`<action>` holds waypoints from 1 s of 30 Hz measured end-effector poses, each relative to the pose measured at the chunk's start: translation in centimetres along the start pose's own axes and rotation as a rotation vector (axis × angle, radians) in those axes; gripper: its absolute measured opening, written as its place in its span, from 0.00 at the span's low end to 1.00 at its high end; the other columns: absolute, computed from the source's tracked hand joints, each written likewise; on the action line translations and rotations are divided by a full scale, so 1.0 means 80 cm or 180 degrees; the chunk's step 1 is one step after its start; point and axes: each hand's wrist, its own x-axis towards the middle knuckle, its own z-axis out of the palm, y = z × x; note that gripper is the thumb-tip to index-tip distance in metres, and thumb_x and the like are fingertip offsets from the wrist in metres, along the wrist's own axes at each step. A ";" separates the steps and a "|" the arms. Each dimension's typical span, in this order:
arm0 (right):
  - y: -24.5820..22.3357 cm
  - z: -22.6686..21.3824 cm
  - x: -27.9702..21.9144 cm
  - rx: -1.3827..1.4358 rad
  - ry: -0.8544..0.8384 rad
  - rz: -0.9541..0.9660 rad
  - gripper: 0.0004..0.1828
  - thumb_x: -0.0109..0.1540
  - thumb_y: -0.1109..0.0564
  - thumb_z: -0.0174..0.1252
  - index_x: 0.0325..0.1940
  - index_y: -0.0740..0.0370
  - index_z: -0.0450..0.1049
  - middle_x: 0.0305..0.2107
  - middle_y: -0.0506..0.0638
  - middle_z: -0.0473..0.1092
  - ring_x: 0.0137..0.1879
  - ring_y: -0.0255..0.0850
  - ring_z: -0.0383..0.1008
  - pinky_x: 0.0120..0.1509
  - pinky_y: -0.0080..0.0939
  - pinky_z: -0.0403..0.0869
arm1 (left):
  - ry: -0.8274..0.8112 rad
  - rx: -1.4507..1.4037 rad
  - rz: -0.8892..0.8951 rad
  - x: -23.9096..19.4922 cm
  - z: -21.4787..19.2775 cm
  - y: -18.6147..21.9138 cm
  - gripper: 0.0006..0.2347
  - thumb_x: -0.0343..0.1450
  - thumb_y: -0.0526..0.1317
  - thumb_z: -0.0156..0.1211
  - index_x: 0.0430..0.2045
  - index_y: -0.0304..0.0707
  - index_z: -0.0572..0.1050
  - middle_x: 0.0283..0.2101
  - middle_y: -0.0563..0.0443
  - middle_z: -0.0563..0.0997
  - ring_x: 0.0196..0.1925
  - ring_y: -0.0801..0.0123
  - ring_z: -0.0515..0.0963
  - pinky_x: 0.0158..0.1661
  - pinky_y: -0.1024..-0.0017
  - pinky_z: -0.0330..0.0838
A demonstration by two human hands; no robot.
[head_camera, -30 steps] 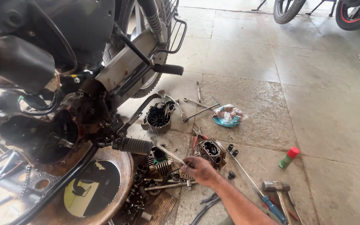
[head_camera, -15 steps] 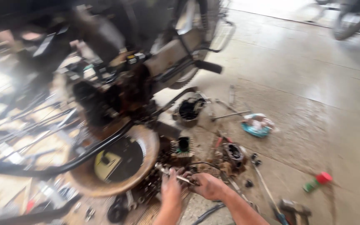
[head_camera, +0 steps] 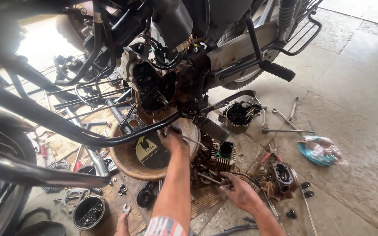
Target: The person sits on the floor of a motorcycle repair shop working on a disassembled motorcycle engine. They handle small engine components and bolts, use wrenches to loosen and tighten fasteners, and reach up to work on the engine mounted on the bike frame, moving parts and tools around the work area.
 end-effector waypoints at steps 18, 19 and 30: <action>-0.013 -0.004 0.012 -0.0039 -0.0456 0.0497 0.31 0.64 0.47 0.56 0.72 0.49 0.63 0.47 0.52 0.80 0.53 0.42 0.80 0.60 0.43 0.76 | -0.0991 -0.0899 -0.0162 0.131 -0.015 -0.041 0.02 0.77 0.27 0.58 0.37 0.29 0.77 0.39 0.43 0.82 0.38 0.70 0.80 0.38 0.80 0.73; -0.009 -0.001 0.014 0.0039 -0.0445 0.0459 0.31 0.64 0.47 0.57 0.71 0.50 0.63 0.49 0.51 0.79 0.54 0.41 0.80 0.61 0.43 0.76 | -0.0851 -0.0926 -0.0194 0.113 -0.004 -0.031 0.02 0.76 0.27 0.56 0.37 0.27 0.76 0.40 0.42 0.82 0.42 0.69 0.82 0.44 0.79 0.77; 0.009 0.009 0.020 0.0081 -0.0523 0.0347 0.29 0.65 0.48 0.54 0.71 0.51 0.63 0.49 0.51 0.79 0.53 0.41 0.82 0.62 0.42 0.78 | -0.1834 -0.0106 0.0692 0.079 -0.038 0.026 0.12 0.71 0.22 0.58 0.48 0.20 0.68 0.42 0.38 0.80 0.44 0.54 0.84 0.48 0.58 0.84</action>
